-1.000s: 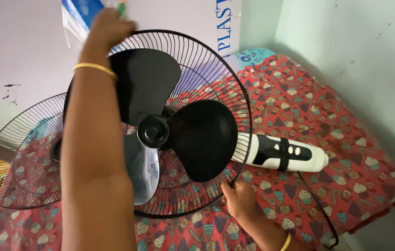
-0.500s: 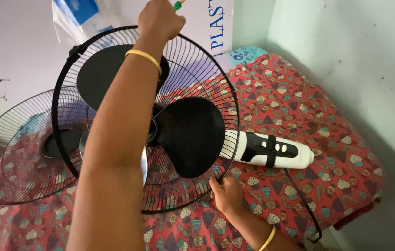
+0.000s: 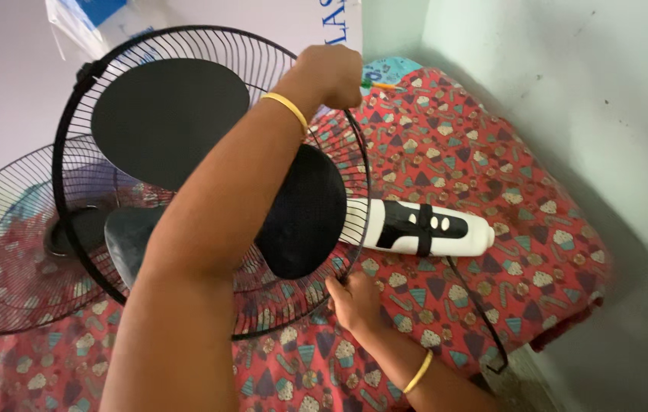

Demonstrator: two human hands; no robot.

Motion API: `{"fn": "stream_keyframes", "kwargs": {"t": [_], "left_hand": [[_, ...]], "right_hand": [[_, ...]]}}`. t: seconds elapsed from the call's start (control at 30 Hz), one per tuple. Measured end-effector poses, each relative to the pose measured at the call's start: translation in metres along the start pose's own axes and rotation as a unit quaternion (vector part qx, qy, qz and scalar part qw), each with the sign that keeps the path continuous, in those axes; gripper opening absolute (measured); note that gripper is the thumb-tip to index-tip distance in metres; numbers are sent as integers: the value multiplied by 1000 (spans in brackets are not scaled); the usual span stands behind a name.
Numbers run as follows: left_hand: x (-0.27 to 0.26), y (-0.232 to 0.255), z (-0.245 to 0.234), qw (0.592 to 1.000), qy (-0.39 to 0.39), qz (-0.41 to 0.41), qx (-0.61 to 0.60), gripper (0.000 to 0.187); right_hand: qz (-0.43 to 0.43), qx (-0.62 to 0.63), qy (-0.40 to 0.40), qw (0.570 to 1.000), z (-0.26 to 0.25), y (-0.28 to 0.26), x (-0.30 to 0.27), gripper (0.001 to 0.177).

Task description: The person removes the front grill of a black electric fan using a screwdriver, then unscrews the central hub cap to detach the fan blades. The removed parts are placed on the table beside the fan.

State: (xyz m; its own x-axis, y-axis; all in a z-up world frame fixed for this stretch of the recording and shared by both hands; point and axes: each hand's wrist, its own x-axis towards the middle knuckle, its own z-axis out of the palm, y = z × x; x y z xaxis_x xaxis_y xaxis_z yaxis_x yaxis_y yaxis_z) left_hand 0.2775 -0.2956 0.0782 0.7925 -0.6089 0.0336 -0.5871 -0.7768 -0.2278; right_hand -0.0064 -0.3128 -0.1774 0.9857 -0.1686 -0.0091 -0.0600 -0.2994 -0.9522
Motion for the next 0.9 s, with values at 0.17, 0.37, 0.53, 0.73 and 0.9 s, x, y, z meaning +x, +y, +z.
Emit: {"fn": "stream_keyframes", "kwargs": {"t": [0.17, 0.37, 0.53, 0.73, 0.9], "left_hand": [[-18, -5, -13, 1000, 11, 7, -25, 32], [-30, 15, -8, 997, 29, 74, -19, 28], [-39, 71, 7, 987, -75, 140, 25, 26], [-40, 72, 7, 986, -29, 161, 5, 28], [-56, 82, 0, 980, -100, 142, 93, 26]], "right_hand": [[15, 23, 3, 1000, 1, 1, -2, 45], [-4, 24, 19, 1000, 3, 1, -1, 44], [-13, 20, 11, 1000, 1, 2, 3, 43], [-66, 37, 7, 997, -1, 3, 2, 44], [-52, 9, -7, 999, -5, -3, -5, 51]]}}
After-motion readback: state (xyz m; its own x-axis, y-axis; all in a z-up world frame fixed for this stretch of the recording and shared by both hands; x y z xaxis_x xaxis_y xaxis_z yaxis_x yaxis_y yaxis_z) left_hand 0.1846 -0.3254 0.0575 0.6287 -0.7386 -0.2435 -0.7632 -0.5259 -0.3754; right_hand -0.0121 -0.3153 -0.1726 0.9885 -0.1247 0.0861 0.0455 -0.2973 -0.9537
